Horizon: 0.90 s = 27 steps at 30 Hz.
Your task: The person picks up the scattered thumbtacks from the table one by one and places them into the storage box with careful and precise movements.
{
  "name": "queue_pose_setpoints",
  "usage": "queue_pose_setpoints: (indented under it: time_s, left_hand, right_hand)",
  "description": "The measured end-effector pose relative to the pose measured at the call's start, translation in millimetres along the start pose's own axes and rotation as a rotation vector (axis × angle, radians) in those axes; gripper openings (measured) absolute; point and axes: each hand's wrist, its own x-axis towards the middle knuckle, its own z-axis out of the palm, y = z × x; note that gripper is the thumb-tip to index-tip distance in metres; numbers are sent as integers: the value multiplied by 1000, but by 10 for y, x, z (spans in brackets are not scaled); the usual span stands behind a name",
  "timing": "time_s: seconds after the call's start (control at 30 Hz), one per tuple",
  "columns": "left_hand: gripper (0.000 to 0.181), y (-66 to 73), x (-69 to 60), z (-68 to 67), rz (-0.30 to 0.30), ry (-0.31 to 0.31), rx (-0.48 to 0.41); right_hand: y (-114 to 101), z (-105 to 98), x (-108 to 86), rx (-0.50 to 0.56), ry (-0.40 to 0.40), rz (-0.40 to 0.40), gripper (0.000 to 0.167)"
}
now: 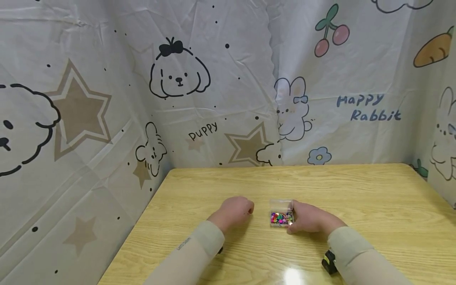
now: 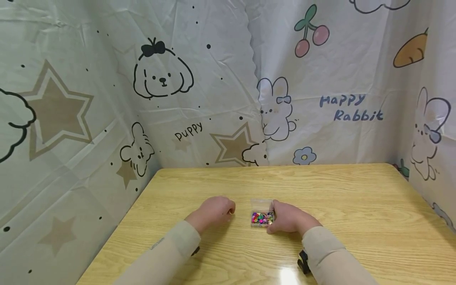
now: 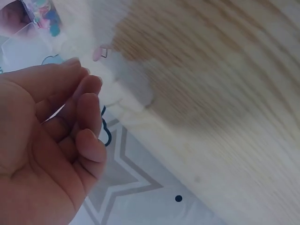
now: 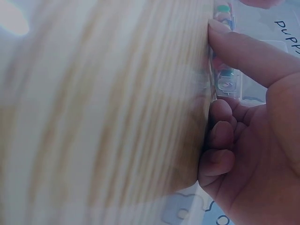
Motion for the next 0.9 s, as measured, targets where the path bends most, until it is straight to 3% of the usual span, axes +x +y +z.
queue_pose_setpoints:
  time_s: [0.27,0.57,0.9]
  left_hand:
    - [18,-12,-55,42,-38,-47,-18]
    - [27,9,-48,95,-1,0,2]
    - [24,49,-38,89,25,22,0]
  right_hand:
    - [-4,-11,5,-6,2,9,61]
    - [-19,-11,14,-9,3,4,61]
    - [-22,-11,6,5,-9,11,60]
